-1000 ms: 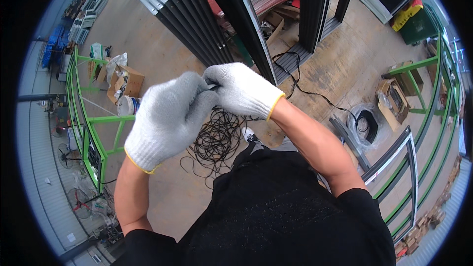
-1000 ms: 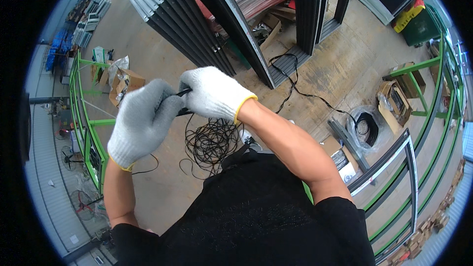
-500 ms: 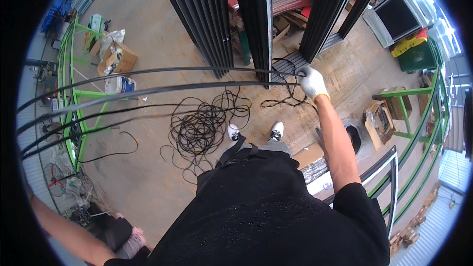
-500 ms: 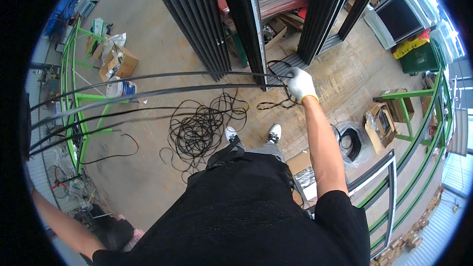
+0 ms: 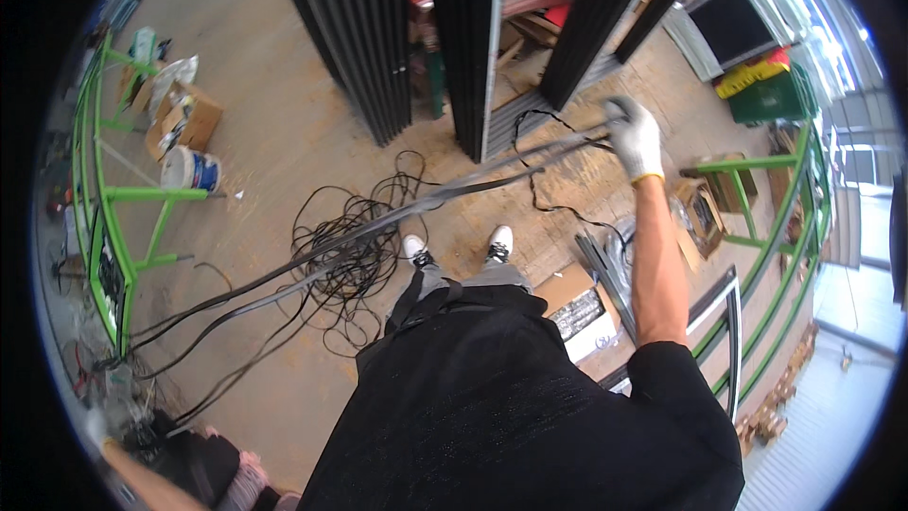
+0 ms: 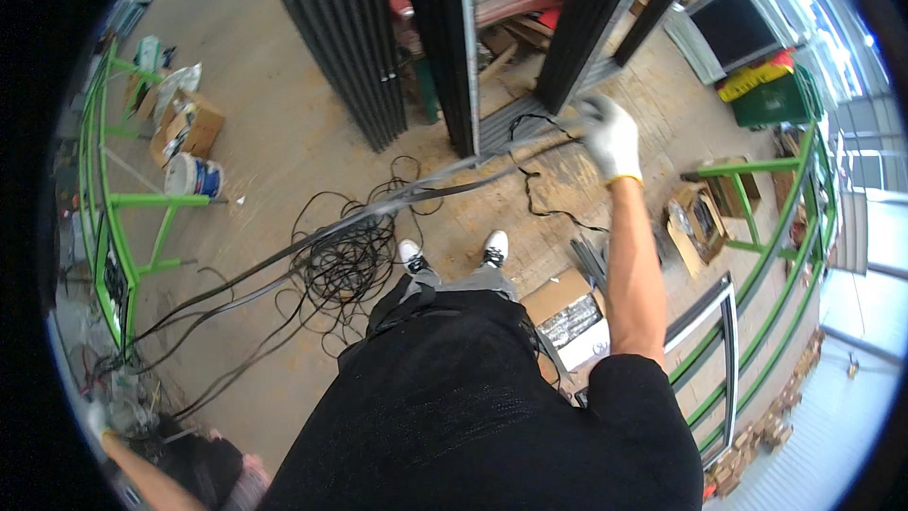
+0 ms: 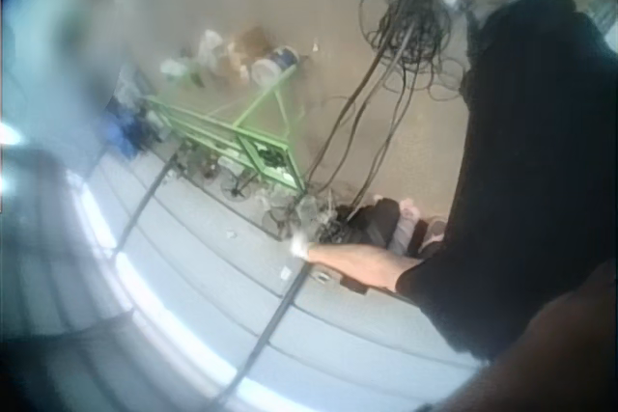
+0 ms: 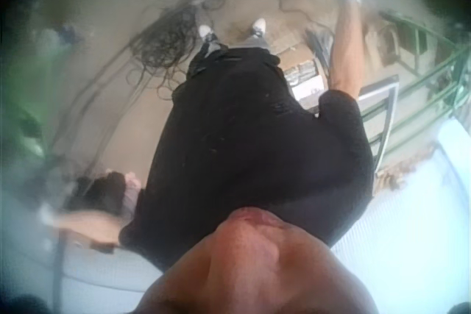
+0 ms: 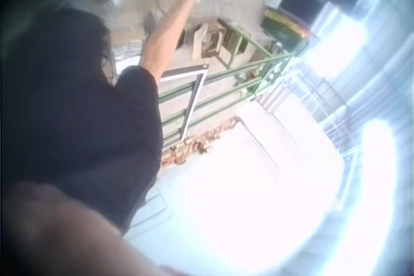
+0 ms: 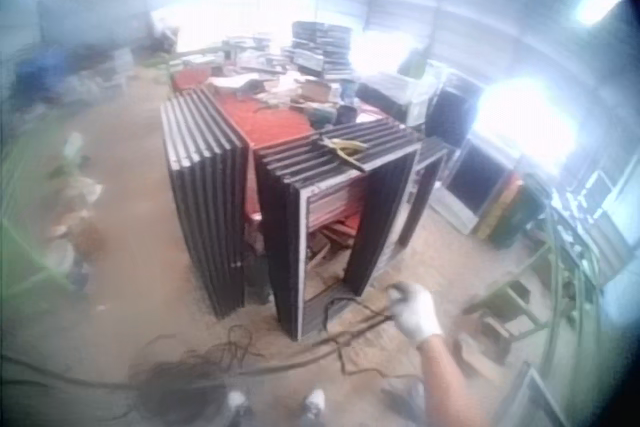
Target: The person assembles a window frame by inserting a black rubber seal into the frame's groove and securing it with a handheld tool. They then retrieve a long black cable, cut it with pliers, and continue working on the frame assembly.
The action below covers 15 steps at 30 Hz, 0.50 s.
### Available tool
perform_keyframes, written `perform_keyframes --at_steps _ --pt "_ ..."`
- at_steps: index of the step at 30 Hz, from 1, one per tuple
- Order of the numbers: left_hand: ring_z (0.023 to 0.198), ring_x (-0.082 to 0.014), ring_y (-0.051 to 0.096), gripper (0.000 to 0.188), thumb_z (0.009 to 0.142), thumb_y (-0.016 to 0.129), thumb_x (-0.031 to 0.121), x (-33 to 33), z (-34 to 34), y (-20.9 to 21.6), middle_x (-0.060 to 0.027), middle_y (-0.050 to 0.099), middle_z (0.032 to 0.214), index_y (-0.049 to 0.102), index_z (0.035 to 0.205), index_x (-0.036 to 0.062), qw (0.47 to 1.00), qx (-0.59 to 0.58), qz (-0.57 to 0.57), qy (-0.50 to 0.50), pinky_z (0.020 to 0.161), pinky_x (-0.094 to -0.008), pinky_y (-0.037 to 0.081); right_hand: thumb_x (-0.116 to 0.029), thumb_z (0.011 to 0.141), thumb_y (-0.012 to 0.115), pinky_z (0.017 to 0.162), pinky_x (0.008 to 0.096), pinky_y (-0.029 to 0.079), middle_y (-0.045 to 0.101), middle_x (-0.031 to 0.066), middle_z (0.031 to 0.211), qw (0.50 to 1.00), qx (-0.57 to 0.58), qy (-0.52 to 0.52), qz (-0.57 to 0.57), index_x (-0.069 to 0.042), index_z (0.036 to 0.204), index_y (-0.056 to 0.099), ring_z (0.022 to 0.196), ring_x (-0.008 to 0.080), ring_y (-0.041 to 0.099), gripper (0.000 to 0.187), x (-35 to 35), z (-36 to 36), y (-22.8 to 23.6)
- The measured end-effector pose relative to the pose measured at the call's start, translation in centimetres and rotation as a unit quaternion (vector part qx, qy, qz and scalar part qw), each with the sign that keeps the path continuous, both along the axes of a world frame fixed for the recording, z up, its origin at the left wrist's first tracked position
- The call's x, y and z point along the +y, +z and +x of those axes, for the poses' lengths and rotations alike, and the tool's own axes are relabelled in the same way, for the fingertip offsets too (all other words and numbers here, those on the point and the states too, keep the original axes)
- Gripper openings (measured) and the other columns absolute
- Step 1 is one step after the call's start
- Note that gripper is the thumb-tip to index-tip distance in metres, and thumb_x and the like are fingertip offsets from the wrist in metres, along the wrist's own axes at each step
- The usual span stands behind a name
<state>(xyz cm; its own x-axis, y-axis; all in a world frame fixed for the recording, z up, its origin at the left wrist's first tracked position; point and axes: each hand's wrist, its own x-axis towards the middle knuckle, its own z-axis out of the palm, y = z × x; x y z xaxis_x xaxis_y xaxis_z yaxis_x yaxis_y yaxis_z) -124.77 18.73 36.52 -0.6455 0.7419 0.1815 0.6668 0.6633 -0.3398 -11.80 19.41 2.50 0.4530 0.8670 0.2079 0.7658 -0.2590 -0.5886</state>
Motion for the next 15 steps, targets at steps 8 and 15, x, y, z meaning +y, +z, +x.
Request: perform_keyframes --at_steps 8,15 --pt "0.132 -0.0252 0.065 0.043 0.107 0.063 0.017 10.0 51.8 -29.7 -0.0164 0.069 0.142 0.063 0.145 -0.0025 0.659 -0.605 0.109 -0.433 0.114 -0.0375 0.049 -0.017 0.096 0.069 0.084 0.0428 0.061 0.078 0.0209 0.096 0.951 0.036 0.299 -0.064 -0.006 0.110 0.078 0.091 0.0373 0.078 0.020 7.1 -20.7 9.5" --pt "0.112 -0.0221 0.069 0.050 0.108 0.065 0.036 7.7 70.6 -28.4 -0.0165 0.074 0.122 0.062 0.139 -0.0036 0.556 -0.768 0.034 -0.316 0.099 -0.0351 0.053 -0.023 0.090 0.072 0.089 0.0445 0.060 0.076 0.0252 0.101 0.948 0.049 0.276 -0.148 -0.002 0.107 0.078 0.099 0.0428 0.075 0.028 9.3 -25.2 7.3"
